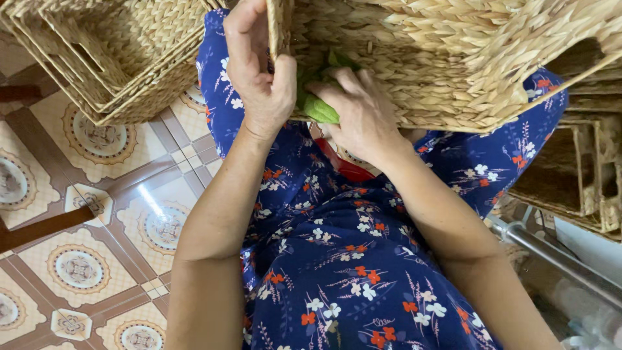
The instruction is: The person wipes the exterior and interior surfaces of woven baskets using a green cloth. They handle the baskets one by one, rotating them to clean all sides, and occasionally use scissors to trim loose strands.
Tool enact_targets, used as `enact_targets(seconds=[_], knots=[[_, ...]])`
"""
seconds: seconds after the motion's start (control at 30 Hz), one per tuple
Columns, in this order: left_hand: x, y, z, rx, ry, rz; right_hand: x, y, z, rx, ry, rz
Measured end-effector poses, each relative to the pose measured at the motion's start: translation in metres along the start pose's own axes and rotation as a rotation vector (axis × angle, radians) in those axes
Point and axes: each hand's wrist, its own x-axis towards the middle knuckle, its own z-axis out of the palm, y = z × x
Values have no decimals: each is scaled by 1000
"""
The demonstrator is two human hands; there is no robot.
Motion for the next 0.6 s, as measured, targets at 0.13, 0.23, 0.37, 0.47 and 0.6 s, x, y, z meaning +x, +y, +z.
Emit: enact_targets(seconds=[0.13,0.23,0.37,0.47,0.6], knots=[[2,4,-1,-37,-9,12,-9,21,-18,-80,-83,83],[3,3,0,-28,0,20,-21,44,-56,-102,-215,280],[-2,-1,0,-18,4,-12,-22,35,-69,-23,-258,379],[0,-2,0,-32,8,-10,-11,0,-33,129,-57,28],[-2,0,-1,-25,5,-14,-19,5,-27,17,-65,-67]])
